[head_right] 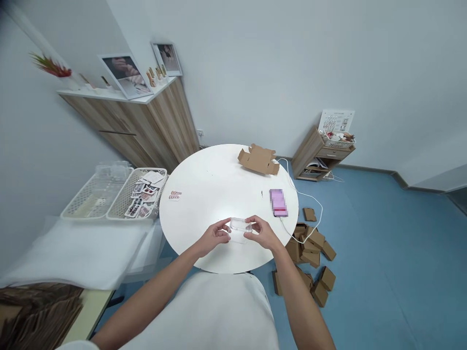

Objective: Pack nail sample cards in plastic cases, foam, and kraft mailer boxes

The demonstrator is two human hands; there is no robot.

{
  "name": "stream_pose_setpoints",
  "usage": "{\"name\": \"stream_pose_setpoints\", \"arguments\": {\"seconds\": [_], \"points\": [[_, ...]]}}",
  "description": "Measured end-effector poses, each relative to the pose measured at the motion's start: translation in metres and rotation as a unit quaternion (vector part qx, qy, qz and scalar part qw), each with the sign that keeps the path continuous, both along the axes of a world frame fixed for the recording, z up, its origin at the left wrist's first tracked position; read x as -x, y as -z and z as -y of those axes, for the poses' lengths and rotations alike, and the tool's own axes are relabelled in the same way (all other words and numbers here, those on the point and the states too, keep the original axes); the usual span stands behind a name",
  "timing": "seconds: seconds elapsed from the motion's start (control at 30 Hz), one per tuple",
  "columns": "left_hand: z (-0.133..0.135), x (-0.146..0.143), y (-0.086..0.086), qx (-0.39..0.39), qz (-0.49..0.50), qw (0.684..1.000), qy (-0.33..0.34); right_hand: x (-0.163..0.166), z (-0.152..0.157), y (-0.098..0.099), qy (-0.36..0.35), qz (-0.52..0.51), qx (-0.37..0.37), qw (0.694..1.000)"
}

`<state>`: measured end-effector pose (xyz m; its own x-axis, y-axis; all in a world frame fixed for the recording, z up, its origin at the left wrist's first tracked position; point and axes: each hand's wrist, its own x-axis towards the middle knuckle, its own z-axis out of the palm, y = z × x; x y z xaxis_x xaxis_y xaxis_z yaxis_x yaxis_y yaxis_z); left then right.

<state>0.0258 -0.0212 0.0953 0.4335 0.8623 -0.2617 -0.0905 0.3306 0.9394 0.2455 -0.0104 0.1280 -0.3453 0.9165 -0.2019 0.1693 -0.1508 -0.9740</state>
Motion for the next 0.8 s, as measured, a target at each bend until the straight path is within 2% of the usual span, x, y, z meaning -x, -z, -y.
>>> {"name": "stream_pose_setpoints", "arguments": {"seconds": [0.07,0.33,0.5,0.63,0.8], "points": [[0.004,0.001,0.002,0.0,-0.013,1.0,-0.014,0.003,-0.003,0.001,0.009,0.001,0.006,1.0],[0.016,0.002,0.005,-0.019,-0.03,0.999,-0.039,0.03,-0.011,0.013,0.132,-0.008,0.054,0.99],[0.019,0.001,0.007,-0.017,-0.021,0.999,-0.045,0.035,-0.007,0.026,0.178,-0.051,0.123,0.975],[0.02,0.003,0.018,-0.007,-0.021,0.998,-0.058,0.036,0.002,0.038,0.198,-0.083,0.147,0.966],[0.018,0.006,0.039,0.028,-0.029,0.995,-0.088,0.036,0.023,0.058,0.214,-0.034,0.11,0.97]]}}
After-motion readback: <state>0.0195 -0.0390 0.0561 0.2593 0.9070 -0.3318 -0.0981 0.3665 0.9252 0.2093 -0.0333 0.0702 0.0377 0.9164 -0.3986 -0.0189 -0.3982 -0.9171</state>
